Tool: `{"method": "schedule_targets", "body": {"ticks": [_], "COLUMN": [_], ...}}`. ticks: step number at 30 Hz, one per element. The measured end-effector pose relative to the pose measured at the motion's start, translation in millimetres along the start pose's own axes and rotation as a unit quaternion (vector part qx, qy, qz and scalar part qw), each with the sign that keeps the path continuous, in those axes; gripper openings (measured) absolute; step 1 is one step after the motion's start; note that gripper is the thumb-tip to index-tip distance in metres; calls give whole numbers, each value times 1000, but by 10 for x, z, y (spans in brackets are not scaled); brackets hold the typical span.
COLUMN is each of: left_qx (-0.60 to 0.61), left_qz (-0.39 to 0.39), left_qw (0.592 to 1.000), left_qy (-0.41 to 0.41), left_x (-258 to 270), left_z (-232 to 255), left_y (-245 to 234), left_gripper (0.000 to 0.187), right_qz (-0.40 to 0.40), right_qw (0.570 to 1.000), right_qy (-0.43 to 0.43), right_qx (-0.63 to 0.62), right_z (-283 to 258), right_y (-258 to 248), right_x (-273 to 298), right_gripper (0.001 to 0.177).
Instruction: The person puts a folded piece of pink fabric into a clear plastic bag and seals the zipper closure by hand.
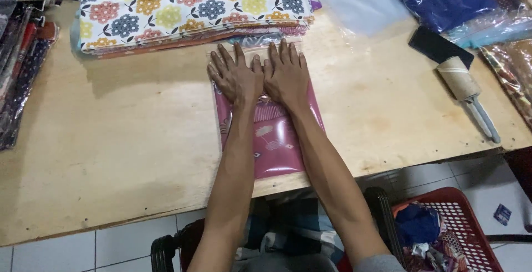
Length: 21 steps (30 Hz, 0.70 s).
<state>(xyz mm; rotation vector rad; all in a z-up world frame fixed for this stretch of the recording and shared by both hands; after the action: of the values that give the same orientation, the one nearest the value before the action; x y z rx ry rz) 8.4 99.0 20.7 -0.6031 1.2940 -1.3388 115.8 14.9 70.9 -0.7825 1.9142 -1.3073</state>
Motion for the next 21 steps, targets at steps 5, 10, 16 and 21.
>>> {"method": "schedule_targets", "body": {"ticks": [5,10,16,21], "left_qx": [2,10,15,28], "left_qz": [10,-26,-41,-23], "left_qw": [1000,1000,999,999], "left_qy": [4,-10,-16,-12], "left_x": [0,24,24,-29], "left_z": [-8,10,6,33], "left_y": [-5,-101,-96,-150], "left_gripper": [71,69,70,68], "right_qz": [39,26,-5,22], "right_qw": [999,1000,1000,1000], "right_qy": [-6,-5,1,-2], "right_qx": [3,3,13,11], "right_z": [6,33,41,28], "right_y": [2,107,140,106], "right_x": [-33,-81,-79,-117], "right_gripper": [57,58,60,58]}}
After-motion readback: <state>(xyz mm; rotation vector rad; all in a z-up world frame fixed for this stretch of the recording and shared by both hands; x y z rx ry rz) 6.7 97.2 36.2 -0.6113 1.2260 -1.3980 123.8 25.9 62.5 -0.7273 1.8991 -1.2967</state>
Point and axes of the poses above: each hand's wrist, its own x-axis away from the middle knuckle, its own y-axis out of the palm, z = x × y, the point moved 10 cm from there along -x, towards the middle knuckle, and after that the axes turned 10 degrees about y, right-handed, at the moved point
